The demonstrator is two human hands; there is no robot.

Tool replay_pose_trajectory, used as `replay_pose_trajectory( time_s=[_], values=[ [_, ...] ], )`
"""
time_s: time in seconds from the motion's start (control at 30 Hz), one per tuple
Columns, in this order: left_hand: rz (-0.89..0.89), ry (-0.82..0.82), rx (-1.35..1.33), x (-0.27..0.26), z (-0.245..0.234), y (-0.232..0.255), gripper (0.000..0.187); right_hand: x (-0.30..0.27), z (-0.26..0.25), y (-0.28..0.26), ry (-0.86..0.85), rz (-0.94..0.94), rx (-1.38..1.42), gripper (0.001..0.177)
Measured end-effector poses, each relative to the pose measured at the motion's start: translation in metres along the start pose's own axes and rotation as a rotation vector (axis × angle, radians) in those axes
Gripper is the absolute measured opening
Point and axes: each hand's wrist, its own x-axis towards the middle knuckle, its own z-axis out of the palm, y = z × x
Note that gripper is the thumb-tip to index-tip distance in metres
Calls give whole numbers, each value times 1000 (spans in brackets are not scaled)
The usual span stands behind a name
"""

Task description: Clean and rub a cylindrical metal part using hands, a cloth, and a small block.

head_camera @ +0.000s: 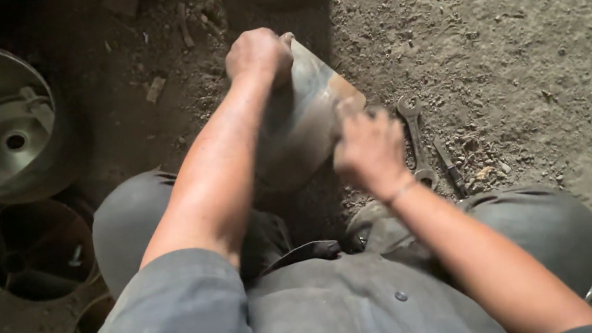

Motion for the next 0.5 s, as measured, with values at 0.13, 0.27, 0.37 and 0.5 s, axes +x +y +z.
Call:
replay_pose_trajectory(
  time_s=[0.13, 0.27, 0.37, 0.5],
  values=[
    [3, 21, -9, 8, 1, 2, 53, -8, 11, 5, 32, 9, -29, 62],
    [-14, -11, 5, 4, -1, 0, 54, -14, -20, -20, 27, -85, 24, 69],
    [27, -4, 28, 2, -1, 3, 51, 3, -15, 0, -140, 162, 41, 58],
    [26, 19, 29, 4, -6, 5, 53, -21, 4, -13, 104, -51, -25, 61]
  ],
)
